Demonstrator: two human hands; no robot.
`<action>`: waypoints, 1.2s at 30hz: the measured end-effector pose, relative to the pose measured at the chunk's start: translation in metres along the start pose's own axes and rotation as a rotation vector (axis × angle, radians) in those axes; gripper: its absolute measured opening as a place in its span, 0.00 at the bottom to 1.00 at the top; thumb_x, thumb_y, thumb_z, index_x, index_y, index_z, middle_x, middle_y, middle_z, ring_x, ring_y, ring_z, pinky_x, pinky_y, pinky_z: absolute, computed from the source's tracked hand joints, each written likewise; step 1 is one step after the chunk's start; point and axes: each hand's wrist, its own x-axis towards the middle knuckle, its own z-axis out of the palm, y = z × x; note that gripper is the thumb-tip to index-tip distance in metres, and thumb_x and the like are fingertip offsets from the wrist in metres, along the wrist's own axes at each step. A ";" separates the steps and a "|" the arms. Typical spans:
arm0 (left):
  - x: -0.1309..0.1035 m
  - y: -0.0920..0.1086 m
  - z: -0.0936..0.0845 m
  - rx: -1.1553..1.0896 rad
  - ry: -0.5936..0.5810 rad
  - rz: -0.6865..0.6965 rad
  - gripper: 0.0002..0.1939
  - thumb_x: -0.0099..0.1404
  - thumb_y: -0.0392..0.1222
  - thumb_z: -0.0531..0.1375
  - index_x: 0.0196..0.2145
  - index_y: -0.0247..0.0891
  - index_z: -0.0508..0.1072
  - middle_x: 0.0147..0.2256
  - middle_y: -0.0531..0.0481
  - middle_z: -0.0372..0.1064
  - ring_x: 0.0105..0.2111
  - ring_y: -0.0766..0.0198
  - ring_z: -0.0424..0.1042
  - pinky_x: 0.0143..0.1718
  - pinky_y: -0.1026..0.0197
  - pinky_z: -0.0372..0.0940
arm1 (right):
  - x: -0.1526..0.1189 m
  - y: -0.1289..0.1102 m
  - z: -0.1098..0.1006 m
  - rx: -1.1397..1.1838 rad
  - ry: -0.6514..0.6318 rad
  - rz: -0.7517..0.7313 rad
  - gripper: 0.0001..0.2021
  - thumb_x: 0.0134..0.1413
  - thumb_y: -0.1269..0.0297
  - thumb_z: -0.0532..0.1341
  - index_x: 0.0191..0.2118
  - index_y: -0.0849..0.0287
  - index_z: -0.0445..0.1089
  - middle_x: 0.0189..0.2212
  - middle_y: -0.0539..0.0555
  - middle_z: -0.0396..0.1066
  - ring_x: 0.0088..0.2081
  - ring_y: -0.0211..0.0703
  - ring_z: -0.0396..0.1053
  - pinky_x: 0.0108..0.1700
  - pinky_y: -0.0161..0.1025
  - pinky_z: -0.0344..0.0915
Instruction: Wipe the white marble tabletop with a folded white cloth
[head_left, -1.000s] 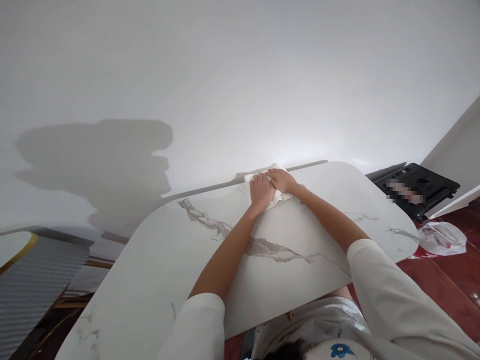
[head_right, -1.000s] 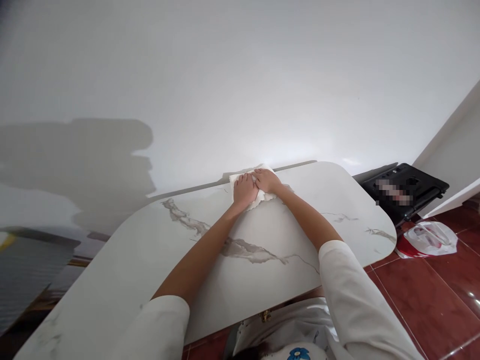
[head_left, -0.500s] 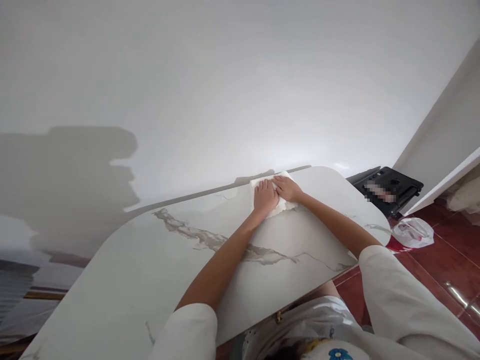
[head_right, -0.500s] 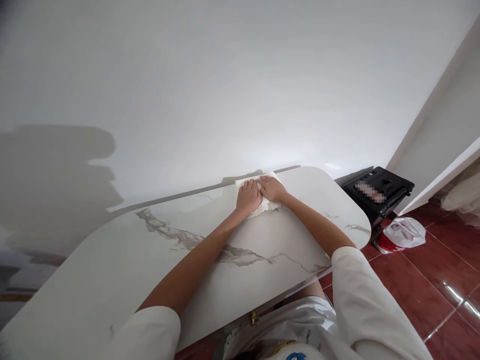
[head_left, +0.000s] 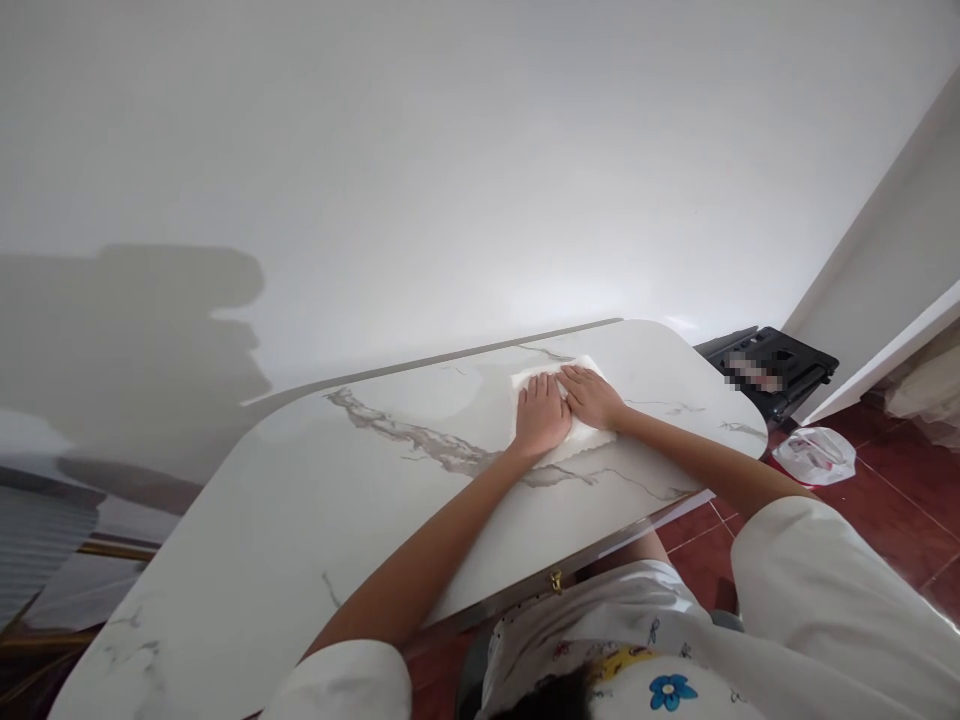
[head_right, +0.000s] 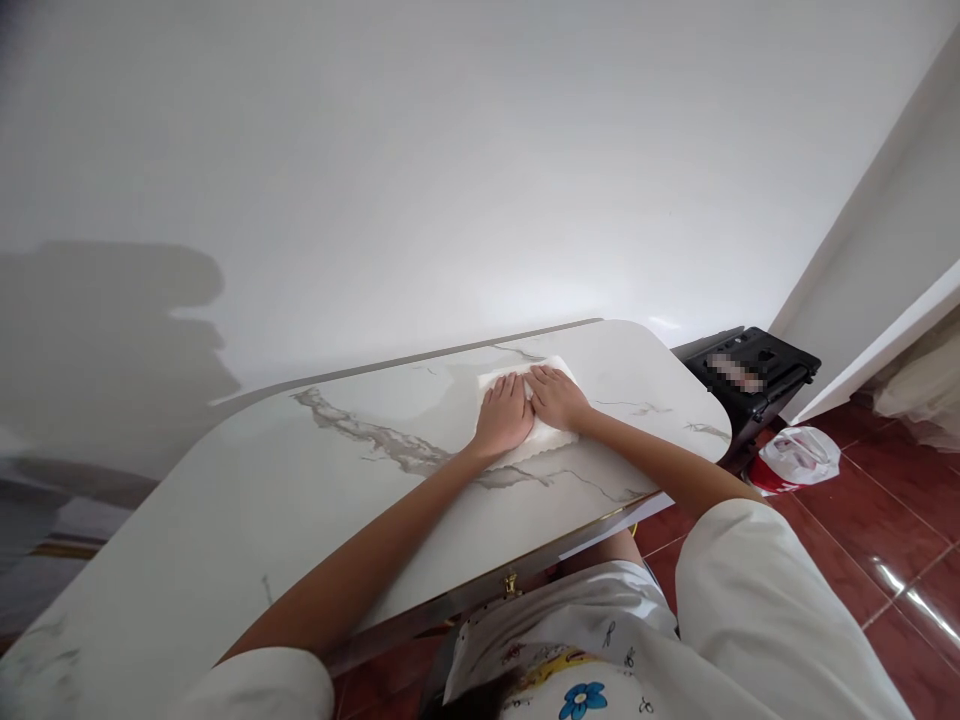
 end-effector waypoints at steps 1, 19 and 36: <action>-0.006 0.002 -0.003 -0.005 -0.025 -0.009 0.26 0.66 0.38 0.43 0.60 0.24 0.57 0.61 0.36 0.53 0.61 0.49 0.51 0.60 0.49 0.49 | -0.006 -0.004 -0.001 0.003 -0.005 0.003 0.24 0.60 0.69 0.45 0.60 0.70 0.56 0.61 0.65 0.55 0.62 0.52 0.51 0.62 0.50 0.49; -0.094 0.050 -0.011 -0.087 -0.008 0.065 0.29 0.61 0.41 0.48 0.58 0.25 0.58 0.60 0.32 0.53 0.61 0.44 0.51 0.59 0.43 0.48 | -0.110 -0.033 -0.037 0.076 -0.040 -0.057 0.26 0.58 0.67 0.49 0.62 0.67 0.55 0.62 0.63 0.53 0.64 0.50 0.48 0.63 0.53 0.50; 0.030 0.041 0.008 -0.131 0.016 0.025 0.26 0.64 0.39 0.47 0.58 0.25 0.57 0.59 0.34 0.54 0.60 0.48 0.51 0.59 0.47 0.48 | -0.014 0.046 -0.024 -0.120 0.002 0.106 0.22 0.62 0.69 0.45 0.60 0.59 0.59 0.60 0.58 0.58 0.62 0.51 0.52 0.58 0.50 0.55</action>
